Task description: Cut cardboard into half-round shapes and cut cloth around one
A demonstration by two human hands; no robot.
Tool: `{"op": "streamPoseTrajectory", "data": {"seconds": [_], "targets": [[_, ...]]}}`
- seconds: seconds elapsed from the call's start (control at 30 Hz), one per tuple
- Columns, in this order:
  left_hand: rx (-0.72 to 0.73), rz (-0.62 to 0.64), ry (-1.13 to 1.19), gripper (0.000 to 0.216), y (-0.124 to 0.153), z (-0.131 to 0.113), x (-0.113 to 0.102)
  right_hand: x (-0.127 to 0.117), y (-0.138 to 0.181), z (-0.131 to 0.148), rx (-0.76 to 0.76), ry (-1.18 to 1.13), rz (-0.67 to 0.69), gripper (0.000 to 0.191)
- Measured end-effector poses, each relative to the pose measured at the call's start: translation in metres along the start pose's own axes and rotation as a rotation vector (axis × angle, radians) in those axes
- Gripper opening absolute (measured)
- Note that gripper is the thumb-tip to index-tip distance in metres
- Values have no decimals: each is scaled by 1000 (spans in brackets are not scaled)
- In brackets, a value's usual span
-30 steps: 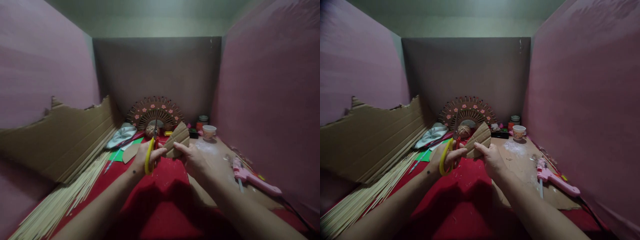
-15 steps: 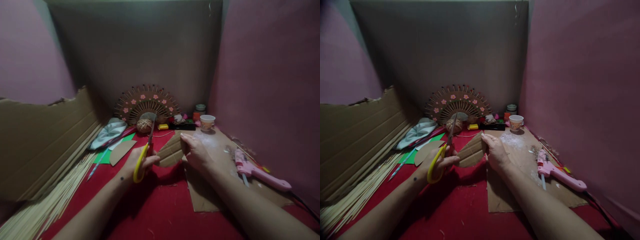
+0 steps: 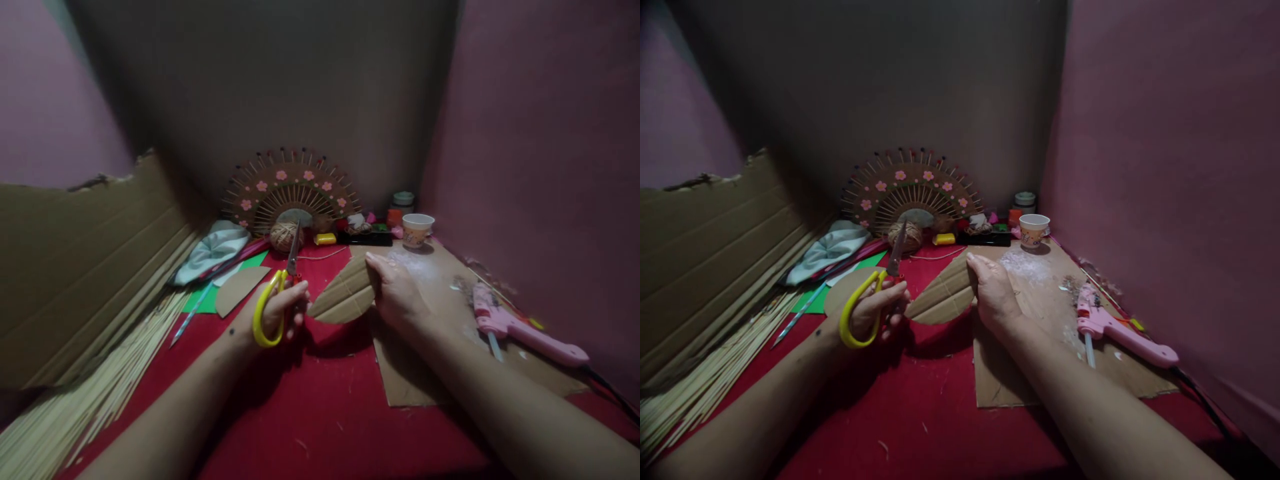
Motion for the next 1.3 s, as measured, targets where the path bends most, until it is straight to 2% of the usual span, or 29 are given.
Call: {"op": "streamPoseTrajectory", "data": {"seconds": [0.2, 0.37, 0.53, 0.7, 0.8, 0.93, 1.0, 1.1, 1.2, 1.3], "targets": [[-26, 61, 6, 34, 0, -2, -2, -7, -2, -7, -32, 16, -25, 16], [17, 123, -52, 32, 3, 1, 2, -14, -5, -8, -77, 58, -102, 18], [-114, 76, 112, 42, -1, 8, 2, -18, -8, -18, -26, -49, -177, 17], [-154, 67, 105, 41, -1, 8, 5, -19, -7, -20, -9, -92, -194, 18], [-115, 48, 69, 39, 2, 5, 4, -19, -9, -22, 7, -108, -187, 18], [18, 107, -81, 29, 4, -2, 6, -18, -10, -24, 41, -151, -179, 17], [53, 86, -106, 25, 4, -3, 6, -11, -6, -25, 88, -220, -124, 16], [62, -18, -13, 23, 3, -2, 4, 14, 9, -27, 197, -305, 98, 16], [84, -61, 47, 23, 5, -3, 8, 34, 30, -36, 315, -242, 268, 18], [98, -76, 63, 24, 8, -7, 10, 36, 38, -44, 373, -196, 263, 17]]}}
Point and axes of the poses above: each hand's wrist, its own y-axis away from the middle knuckle, its own x-axis out of the palm, z = x × y, the point moved 7 cm from there along -y, towards the middle knuckle, and after that the axes turned 2 degrees about -z, right-handed, at the moved point
